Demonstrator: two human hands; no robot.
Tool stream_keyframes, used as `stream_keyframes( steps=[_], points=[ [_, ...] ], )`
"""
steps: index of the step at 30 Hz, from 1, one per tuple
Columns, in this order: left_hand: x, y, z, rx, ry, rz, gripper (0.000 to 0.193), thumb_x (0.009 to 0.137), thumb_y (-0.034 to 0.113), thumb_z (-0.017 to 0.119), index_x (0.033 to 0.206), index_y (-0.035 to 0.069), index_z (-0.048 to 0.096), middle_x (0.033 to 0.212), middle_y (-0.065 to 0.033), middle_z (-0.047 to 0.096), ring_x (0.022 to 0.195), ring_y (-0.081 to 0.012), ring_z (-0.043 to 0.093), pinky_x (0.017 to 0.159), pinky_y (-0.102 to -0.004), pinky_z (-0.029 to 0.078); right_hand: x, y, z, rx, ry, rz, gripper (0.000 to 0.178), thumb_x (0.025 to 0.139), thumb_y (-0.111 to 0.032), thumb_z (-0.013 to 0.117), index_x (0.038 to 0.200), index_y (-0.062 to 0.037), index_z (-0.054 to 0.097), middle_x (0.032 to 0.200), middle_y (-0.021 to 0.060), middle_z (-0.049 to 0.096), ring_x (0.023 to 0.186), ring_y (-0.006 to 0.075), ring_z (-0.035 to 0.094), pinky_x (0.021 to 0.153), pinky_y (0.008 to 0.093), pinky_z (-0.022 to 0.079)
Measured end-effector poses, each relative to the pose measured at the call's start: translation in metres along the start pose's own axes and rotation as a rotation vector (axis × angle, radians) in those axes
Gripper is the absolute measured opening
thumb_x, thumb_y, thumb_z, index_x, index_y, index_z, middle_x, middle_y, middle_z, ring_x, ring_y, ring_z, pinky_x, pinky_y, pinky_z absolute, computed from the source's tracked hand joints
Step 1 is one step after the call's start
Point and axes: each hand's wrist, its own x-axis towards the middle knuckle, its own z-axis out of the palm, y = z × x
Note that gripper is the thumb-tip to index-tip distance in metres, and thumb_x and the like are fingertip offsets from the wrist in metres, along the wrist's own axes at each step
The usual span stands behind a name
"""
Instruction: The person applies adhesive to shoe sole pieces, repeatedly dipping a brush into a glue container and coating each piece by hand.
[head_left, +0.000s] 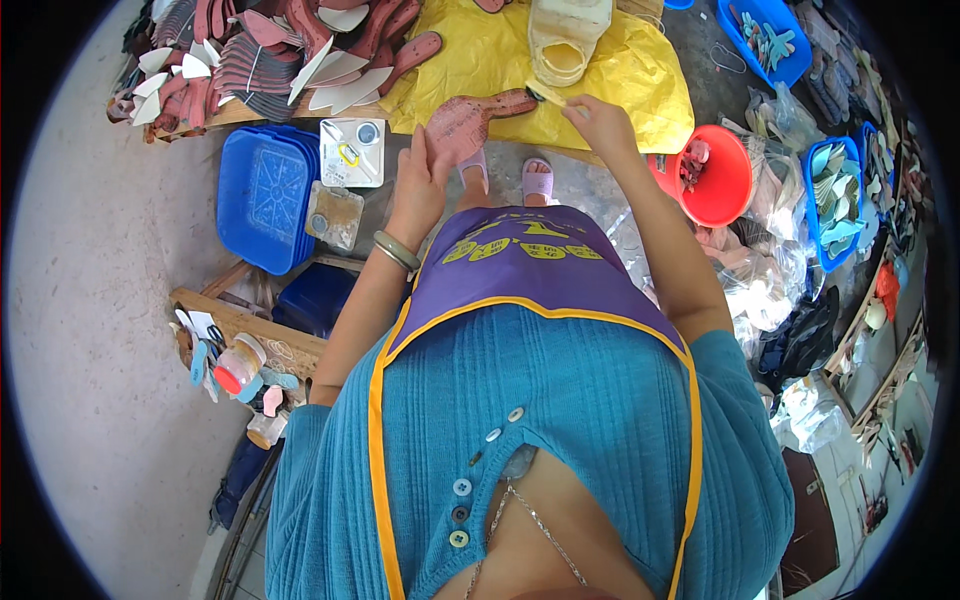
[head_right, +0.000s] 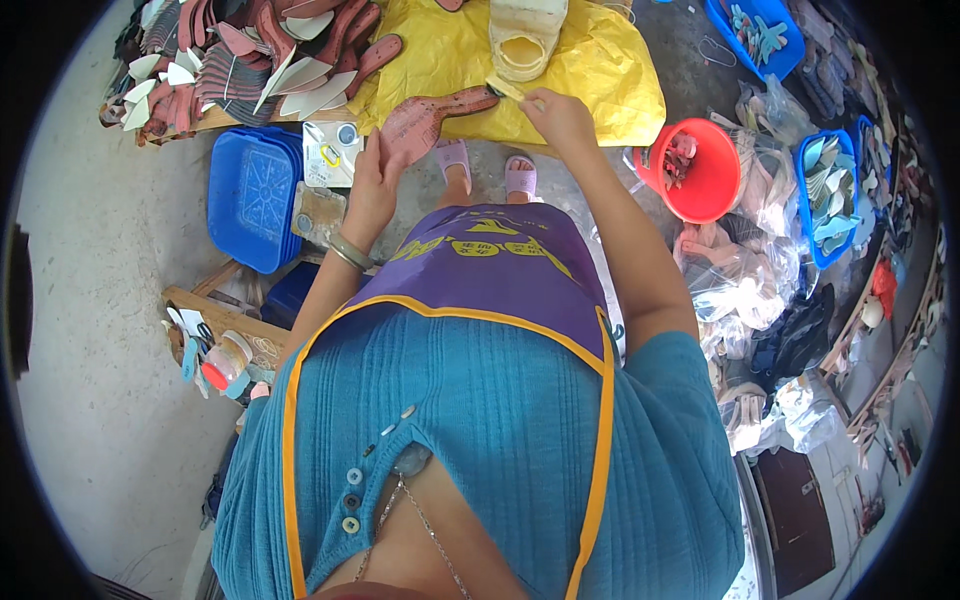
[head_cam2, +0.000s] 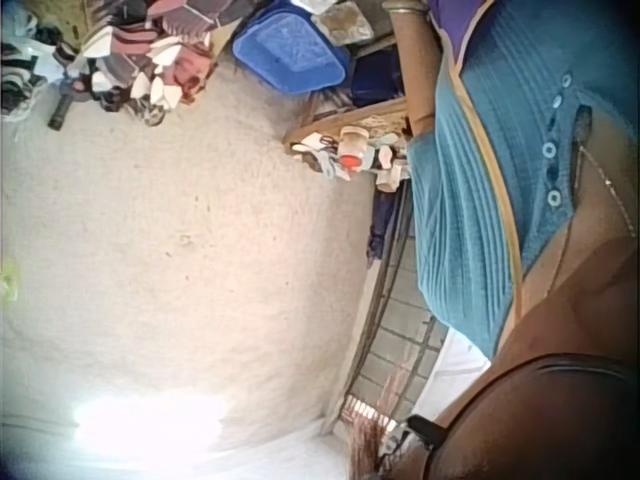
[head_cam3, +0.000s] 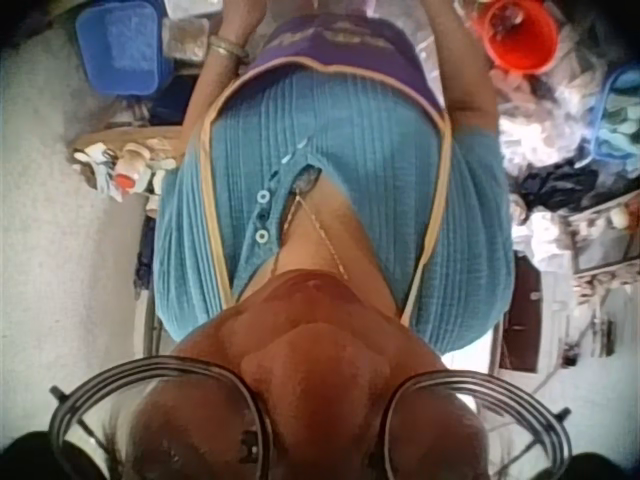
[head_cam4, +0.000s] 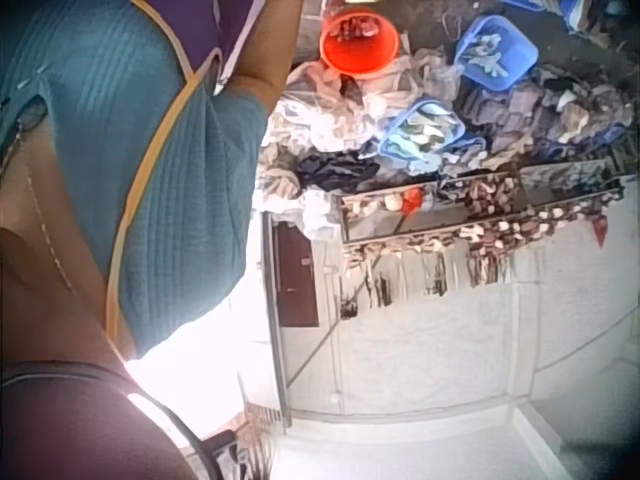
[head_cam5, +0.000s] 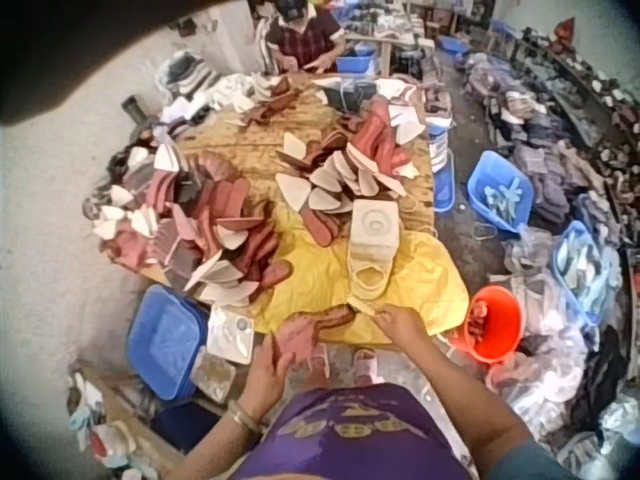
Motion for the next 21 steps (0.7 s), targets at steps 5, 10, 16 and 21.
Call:
stream_keyframes(
  steps=[5,10,16,21],
  points=[
    [0.002,0.004,-0.009,0.334,0.019,0.072,0.06,0.09,0.026,0.058,0.133,-0.009,0.033,0.1,-0.0294,0.059,0.093,-0.0403,0.059,0.075,-0.0439,0.049,-0.024,-0.016,-0.047,0.126,0.108,0.144,0.027,0.082,-0.041,0.063,0.097,-0.0191,0.07,0.079,0.0154,0.067,0.076,0.0323,0.065,0.066,0.0403,0.051],
    [0.021,-0.016,-0.018,0.271,-0.004,0.005,0.043,0.095,0.035,0.047,0.116,-0.002,0.048,0.063,-0.014,0.059,0.054,-0.0365,0.057,0.056,-0.0419,0.05,0.007,-0.011,-0.051,-0.111,0.182,-0.01,0.028,0.084,-0.038,0.061,0.102,-0.018,0.068,0.084,0.0137,0.068,0.077,0.0311,0.065,0.067,0.0404,0.052],
    [0.009,0.008,-0.023,-0.619,-0.266,-0.473,0.032,0.098,0.033,0.042,0.111,0.005,0.052,0.066,-0.007,0.06,0.044,-0.0047,0.042,0.041,-0.0207,0.037,0.029,-0.011,-0.04,-0.233,0.171,-0.119,0.027,0.085,-0.034,0.059,0.102,-0.0156,0.067,0.085,0.0125,0.068,0.077,0.0305,0.066,0.067,0.0412,0.052],
    [0.004,0.009,-0.013,-0.732,-0.252,-0.516,0.032,0.097,0.03,0.04,0.107,0.003,0.054,0.071,-0.0084,0.063,0.047,-0.0097,0.047,0.045,-0.0244,0.042,0.006,-0.009,-0.04,-0.187,0.227,-0.169,0.025,0.084,-0.032,0.06,0.101,-0.0144,0.067,0.084,0.0123,0.068,0.077,0.0302,0.066,0.068,0.0411,0.052]
  ],
)
